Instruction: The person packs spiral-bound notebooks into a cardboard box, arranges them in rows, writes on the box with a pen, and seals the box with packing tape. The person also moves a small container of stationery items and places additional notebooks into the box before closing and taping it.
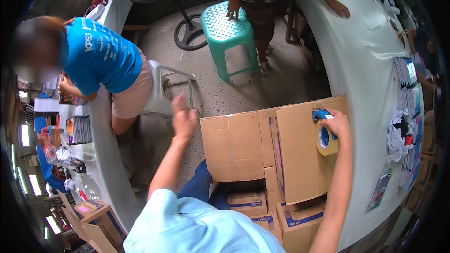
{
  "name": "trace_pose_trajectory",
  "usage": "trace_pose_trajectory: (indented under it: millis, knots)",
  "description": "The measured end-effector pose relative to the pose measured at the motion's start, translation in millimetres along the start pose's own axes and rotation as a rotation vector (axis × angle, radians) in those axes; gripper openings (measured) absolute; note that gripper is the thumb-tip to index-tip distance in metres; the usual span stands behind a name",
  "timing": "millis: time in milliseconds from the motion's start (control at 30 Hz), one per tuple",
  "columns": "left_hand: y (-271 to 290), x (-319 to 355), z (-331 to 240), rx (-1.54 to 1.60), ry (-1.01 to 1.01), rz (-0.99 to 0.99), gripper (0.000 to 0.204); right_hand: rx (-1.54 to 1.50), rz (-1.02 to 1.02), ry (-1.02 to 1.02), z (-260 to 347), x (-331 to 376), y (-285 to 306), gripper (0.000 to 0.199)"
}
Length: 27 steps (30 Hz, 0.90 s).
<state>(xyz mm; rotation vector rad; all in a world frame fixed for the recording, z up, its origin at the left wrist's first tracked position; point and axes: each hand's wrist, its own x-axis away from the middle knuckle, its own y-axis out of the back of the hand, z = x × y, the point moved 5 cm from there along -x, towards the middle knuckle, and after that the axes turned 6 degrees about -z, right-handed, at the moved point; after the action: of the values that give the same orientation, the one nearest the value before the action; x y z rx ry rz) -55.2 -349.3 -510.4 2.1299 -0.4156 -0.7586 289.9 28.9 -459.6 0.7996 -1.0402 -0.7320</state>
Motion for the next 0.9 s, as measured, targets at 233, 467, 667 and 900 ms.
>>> trace_pose_trajectory:
  millis: [233,467,667,900]
  knots:
    - [58,68,163,1.172,1.787,-0.536,0.058,0.075,-0.054,0.126,5,-1,-4,0.066]
    - [-63,77,65,1.27,1.548,0.087,0.071,0.079,-0.05,0.113,4,-1,-4,0.063]
    - [-117,24,-132,0.662,0.242,0.205,0.097,0.1,-0.01,0.012,-3,-2,-4,0.064]
    - [-181,8,-293,0.512,-0.582,0.632,0.108,0.153,-0.028,0.021,-1,0,-1,0.064]
